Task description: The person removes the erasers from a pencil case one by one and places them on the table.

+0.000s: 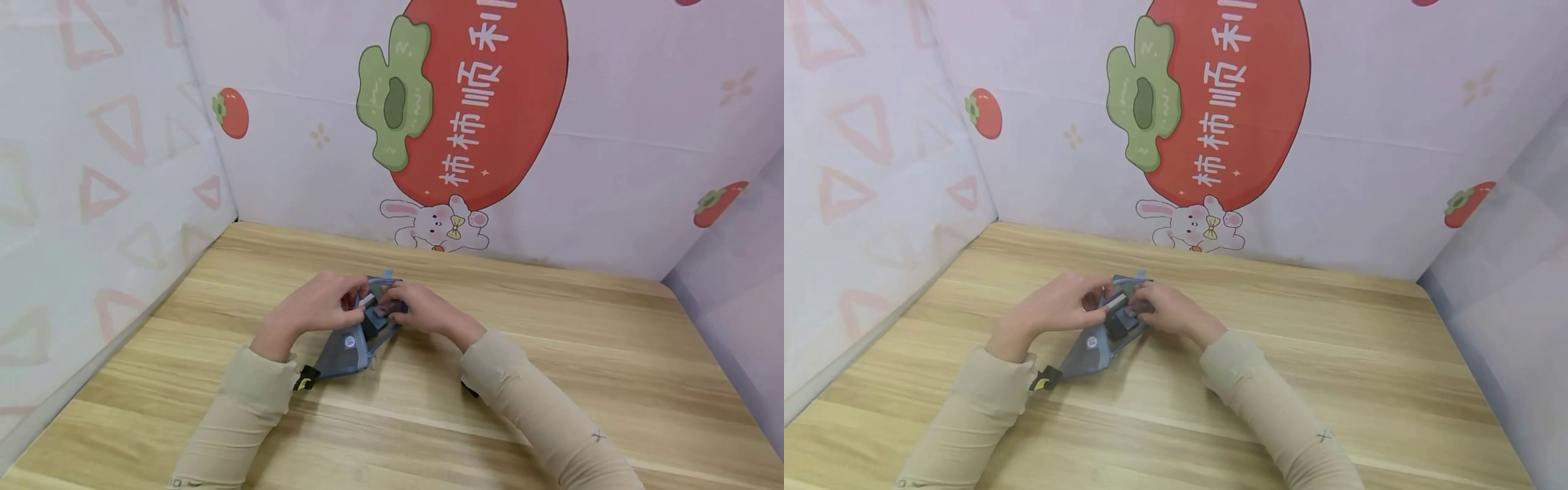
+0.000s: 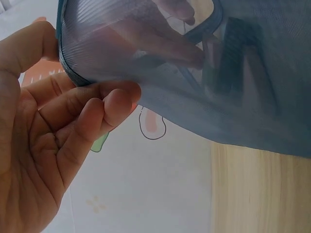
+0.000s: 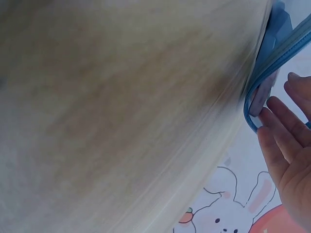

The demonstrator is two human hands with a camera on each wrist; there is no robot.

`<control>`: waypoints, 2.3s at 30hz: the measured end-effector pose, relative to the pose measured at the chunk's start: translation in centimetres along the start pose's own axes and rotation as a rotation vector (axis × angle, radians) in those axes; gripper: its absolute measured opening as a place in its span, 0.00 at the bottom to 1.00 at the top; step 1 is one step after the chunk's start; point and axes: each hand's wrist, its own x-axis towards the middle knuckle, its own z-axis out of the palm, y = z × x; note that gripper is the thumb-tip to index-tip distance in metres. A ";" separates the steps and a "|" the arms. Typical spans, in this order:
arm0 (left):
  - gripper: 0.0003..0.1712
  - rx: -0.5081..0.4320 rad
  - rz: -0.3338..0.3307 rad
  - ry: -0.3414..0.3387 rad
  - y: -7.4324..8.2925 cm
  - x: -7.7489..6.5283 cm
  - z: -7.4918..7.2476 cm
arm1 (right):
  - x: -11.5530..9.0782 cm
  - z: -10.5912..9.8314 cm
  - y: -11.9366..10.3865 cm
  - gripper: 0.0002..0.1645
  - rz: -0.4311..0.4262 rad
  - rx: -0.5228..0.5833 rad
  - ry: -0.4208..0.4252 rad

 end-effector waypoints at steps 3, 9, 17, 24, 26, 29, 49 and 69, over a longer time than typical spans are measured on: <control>0.07 -0.007 0.002 0.006 -0.1 -0.1 0.0 | 0.1 0.0 0.1 0.13 0.015 0.005 -0.001; 0.07 -0.033 0.011 0.002 -0.2 -0.1 0.2 | 0.4 0.2 0.0 0.13 0.009 -0.030 -0.007; 0.07 -0.040 0.006 0.004 -0.1 -0.1 0.1 | 0.8 0.3 0.0 0.14 0.034 -0.056 -0.019; 0.07 -0.039 0.000 -0.006 0.0 -0.1 0.2 | 0.8 0.5 0.2 0.14 0.048 -0.069 -0.030; 0.07 -0.032 -0.002 -0.006 0.0 -0.1 0.3 | 0.8 0.5 0.2 0.14 0.051 -0.068 -0.035; 0.08 -0.023 -0.002 -0.007 0.1 -0.1 0.4 | 0.8 0.6 0.2 0.14 0.062 -0.064 -0.044; 0.05 -0.002 0.025 -0.013 0.2 -0.1 0.4 | 1.4 0.5 0.0 0.07 0.054 0.006 -0.106; 0.08 -0.007 0.023 -0.022 0.2 -0.1 0.4 | 0.3 -0.9 0.0 0.09 0.077 0.067 -0.095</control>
